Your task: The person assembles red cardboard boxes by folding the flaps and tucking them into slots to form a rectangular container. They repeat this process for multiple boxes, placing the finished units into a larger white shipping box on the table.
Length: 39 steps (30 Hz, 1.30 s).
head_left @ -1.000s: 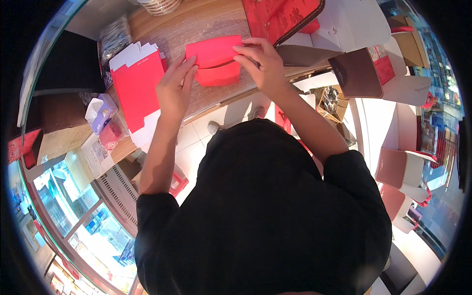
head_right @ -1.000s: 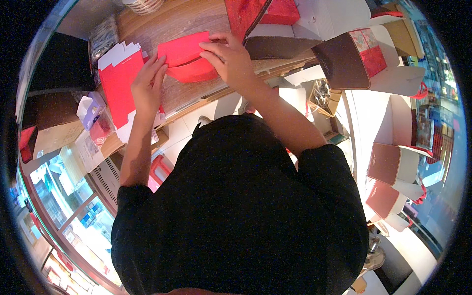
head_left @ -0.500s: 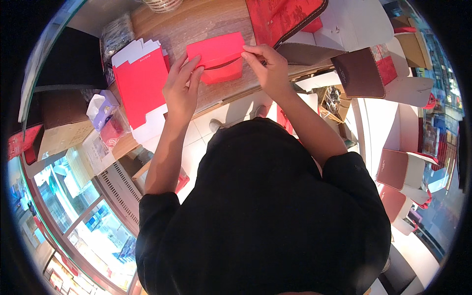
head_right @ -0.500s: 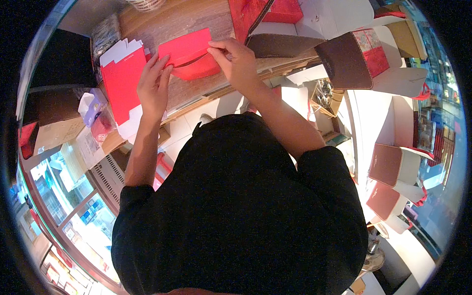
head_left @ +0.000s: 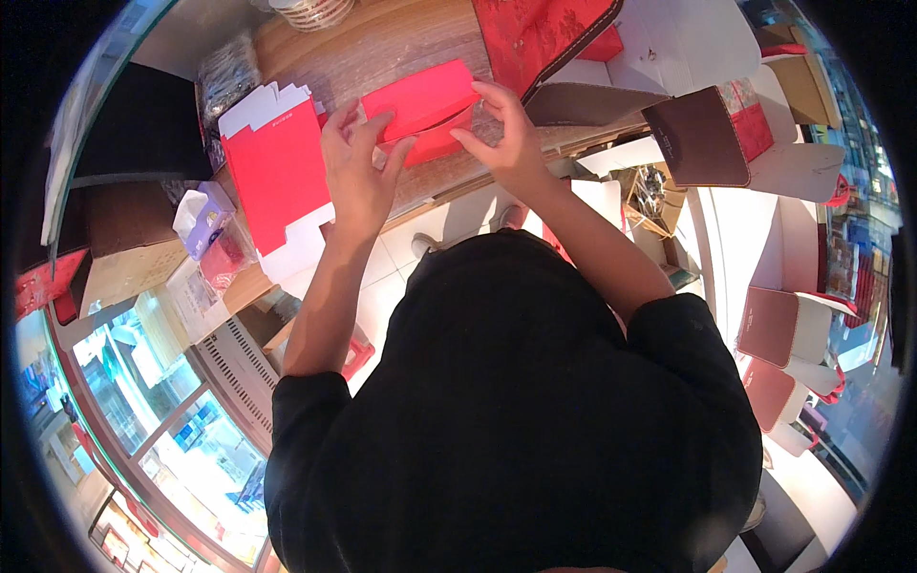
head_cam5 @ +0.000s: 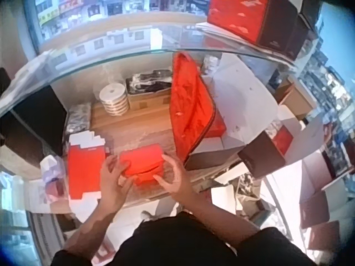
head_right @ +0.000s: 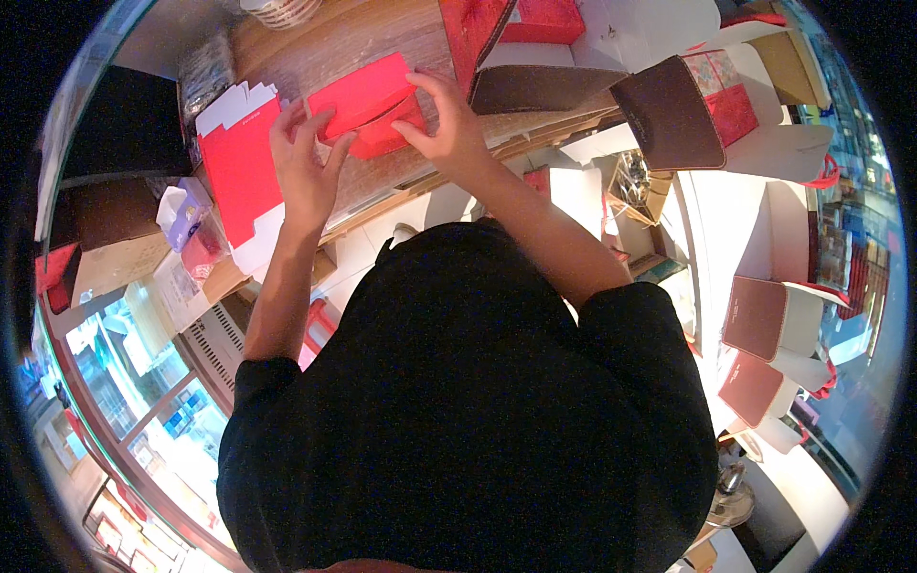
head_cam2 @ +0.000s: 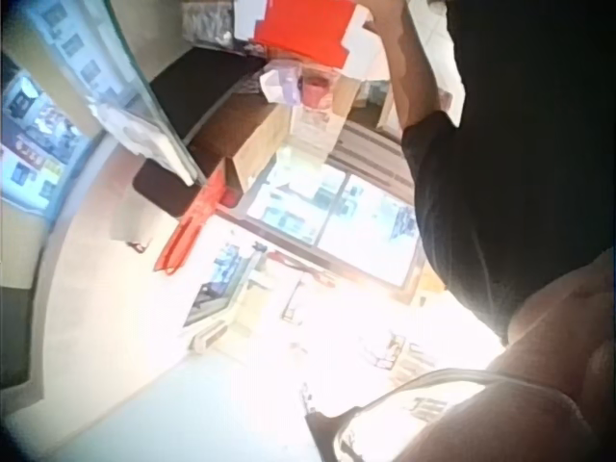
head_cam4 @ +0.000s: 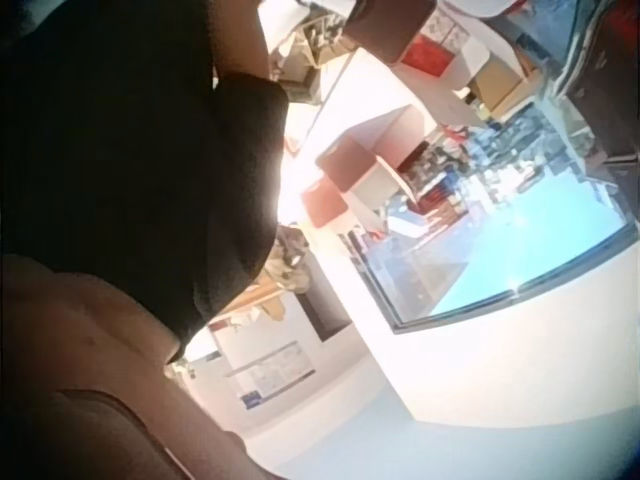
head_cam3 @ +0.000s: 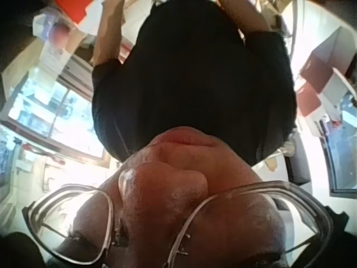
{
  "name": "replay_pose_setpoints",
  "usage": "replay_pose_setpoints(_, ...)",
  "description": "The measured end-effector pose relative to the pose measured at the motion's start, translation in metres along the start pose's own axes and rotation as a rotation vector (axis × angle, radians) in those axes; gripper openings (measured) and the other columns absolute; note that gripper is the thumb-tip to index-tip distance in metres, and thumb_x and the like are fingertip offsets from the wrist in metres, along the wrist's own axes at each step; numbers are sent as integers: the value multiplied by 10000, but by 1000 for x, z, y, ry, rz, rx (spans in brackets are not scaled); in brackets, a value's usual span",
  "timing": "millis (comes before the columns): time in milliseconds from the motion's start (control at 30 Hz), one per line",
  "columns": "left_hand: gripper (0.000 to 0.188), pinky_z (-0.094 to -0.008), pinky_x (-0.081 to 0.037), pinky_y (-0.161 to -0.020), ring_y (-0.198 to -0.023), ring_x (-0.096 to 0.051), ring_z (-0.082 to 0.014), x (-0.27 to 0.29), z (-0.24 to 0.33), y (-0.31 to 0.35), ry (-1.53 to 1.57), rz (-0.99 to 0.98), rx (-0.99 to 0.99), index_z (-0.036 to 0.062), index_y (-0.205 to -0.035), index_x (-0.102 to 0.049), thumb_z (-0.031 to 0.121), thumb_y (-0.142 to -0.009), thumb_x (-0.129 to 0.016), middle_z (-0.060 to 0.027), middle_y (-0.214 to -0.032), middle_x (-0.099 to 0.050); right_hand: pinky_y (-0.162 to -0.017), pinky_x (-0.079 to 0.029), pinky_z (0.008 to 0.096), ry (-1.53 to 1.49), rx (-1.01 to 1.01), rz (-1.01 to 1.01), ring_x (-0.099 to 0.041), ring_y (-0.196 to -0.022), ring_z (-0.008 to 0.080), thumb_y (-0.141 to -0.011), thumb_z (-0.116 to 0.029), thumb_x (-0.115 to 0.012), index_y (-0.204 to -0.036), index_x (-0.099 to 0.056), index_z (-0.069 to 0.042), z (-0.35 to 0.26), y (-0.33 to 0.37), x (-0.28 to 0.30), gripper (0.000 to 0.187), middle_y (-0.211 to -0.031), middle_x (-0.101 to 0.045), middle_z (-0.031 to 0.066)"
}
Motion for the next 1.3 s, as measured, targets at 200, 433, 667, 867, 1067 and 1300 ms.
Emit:
replay_pose_setpoints(200, 539, -541, -292, -1061, -1258, -456, -353, 1, 3, -30, -162, -177, -270, 134, -1232, -558, 335, -772, -756, -177, -1351, -484, -983, -438, 385, -69, 51, 56, -533, -1170, 341, -758, -99, -759, -1245, -508, -51, 8, -1, -3, 550, -1244, -538, 194)
replay_pose_setpoints(433, 498, -522, -352, -1026, -1195, -487, -366, -17, 14, -58, -265, -469, -388, 223, -1366, -499, 425, -913, -547, -173, -1335, -506, -1009, -418, 379, -116, 50, 41, -517, -1203, 321, -748, -133, -779, -1310, -451, -22, 16, 2, -8, 660, -1273, -523, 196)
replay_pose_setpoints(667, 447, -459, -441, -954, -1158, -506, -367, -16, 10, -64, -227, -508, -385, 240, -1356, -511, 368, -930, -544, -178, -1303, -514, -1094, -331, 397, -222, -69, -119, -409, -1307, 353, -643, -335, -862, -1455, -229, 28, 39, -17, -35, 1092, -1395, -403, 264)
replay_pose_setpoints(867, 464, -435, -424, -972, -1154, -509, -393, -10, 12, -65, -193, -566, -347, 191, -1393, -470, 310, -948, -529, -203, -1302, -500, -1072, -359, 399, -149, -43, -153, -441, -1274, 348, -645, -377, -850, -1416, -336, -11, 46, -30, -31, 996, -1365, -452, 222)
replay_pose_setpoints(1067, 477, -430, -436, -955, -1142, -515, -387, -7, 12, -64, -186, -558, -331, 192, -1400, -459, 290, -941, -544, -188, -1295, -504, -1060, -369, 401, -207, -39, -165, -458, -1261, 331, -656, -377, -842, -1393, -390, -53, 48, -31, -29, 923, -1347, -482, 186)
replay_pose_setpoints(1300, 478, -429, -436, -959, -1141, -518, -381, -9, 9, -66, -197, -565, -358, 206, -1401, -458, 288, -938, -543, -180, -1300, -502, -1047, -381, 389, -211, -35, -177, -476, -1247, 320, -662, -370, -840, -1387, -398, -39, 50, -30, -26, 911, -1338, -490, 186)
Point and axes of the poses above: each hand's wrist, its own y-axis away from the middle knuckle, its own x-axis out of the back of the hand, z = x × y, the point moved 3 cm from there along -y, towards the middle knuckle
